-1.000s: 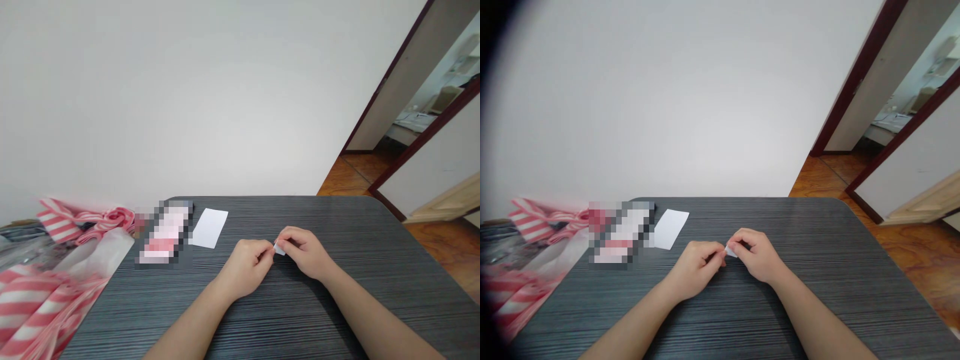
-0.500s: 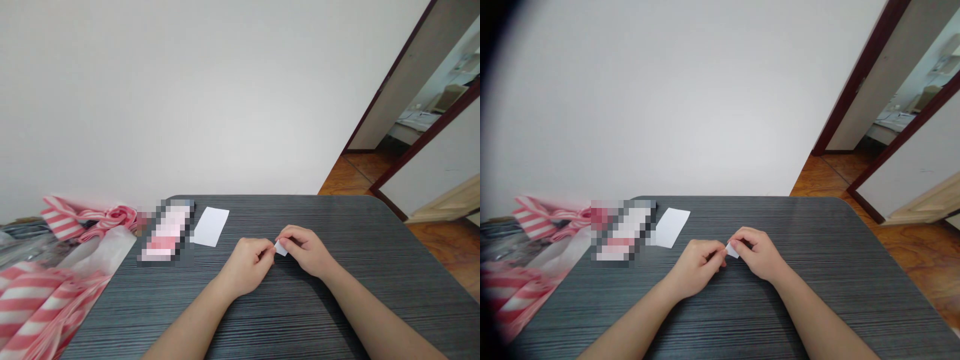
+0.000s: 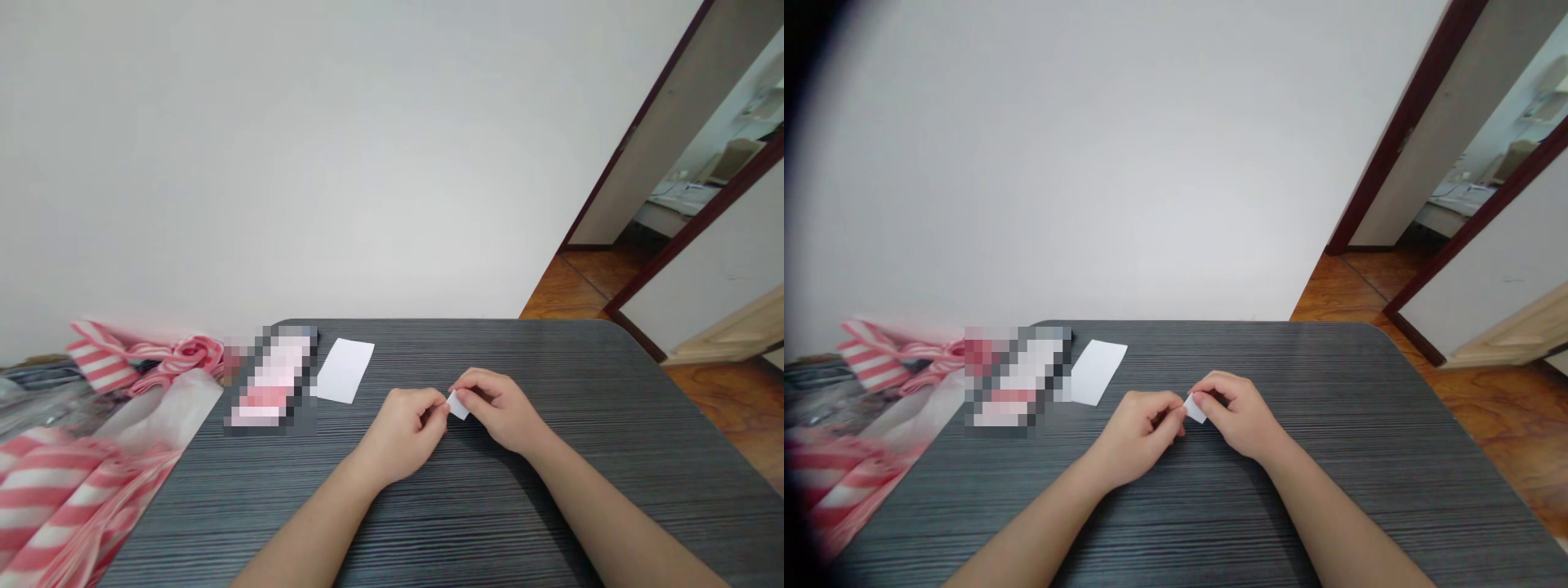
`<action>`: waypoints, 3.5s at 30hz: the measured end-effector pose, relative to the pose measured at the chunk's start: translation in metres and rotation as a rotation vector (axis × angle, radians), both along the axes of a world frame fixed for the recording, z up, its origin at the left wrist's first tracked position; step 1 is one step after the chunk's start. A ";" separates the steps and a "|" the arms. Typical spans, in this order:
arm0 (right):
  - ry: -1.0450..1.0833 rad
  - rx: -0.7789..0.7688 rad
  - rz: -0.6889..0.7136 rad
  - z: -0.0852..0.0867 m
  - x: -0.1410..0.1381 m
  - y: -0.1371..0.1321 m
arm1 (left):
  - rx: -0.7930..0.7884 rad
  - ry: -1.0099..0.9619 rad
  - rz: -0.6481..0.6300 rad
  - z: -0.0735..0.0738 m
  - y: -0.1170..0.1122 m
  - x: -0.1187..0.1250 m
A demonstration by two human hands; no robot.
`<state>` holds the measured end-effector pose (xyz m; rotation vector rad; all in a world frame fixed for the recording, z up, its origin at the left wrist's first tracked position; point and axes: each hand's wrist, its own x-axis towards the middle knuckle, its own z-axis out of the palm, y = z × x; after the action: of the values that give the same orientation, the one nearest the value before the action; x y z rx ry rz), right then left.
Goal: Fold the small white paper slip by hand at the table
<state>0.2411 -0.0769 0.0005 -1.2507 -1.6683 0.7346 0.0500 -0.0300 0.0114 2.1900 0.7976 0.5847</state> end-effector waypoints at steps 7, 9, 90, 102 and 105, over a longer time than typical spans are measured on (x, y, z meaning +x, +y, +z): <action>-0.006 0.004 -0.003 0.000 0.001 0.000 | -0.029 -0.025 0.009 -0.001 0.000 0.000; -0.010 0.006 0.004 0.000 0.001 0.000 | -0.043 -0.037 0.009 -0.001 -0.001 0.000; 0.338 -0.250 0.028 -0.013 -0.002 0.001 | -0.283 -0.116 0.042 0.000 0.000 0.001; 0.124 -0.247 -0.051 -0.006 0.005 -0.001 | -0.089 -0.127 0.119 0.012 0.003 -0.009; 0.121 -0.265 -0.147 -0.014 0.010 0.001 | 0.054 -0.121 0.305 0.025 0.017 -0.027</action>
<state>0.2516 -0.0762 -0.0136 -1.4652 -1.3977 0.9438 0.0234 -0.0134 0.0364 2.0722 1.0703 0.8896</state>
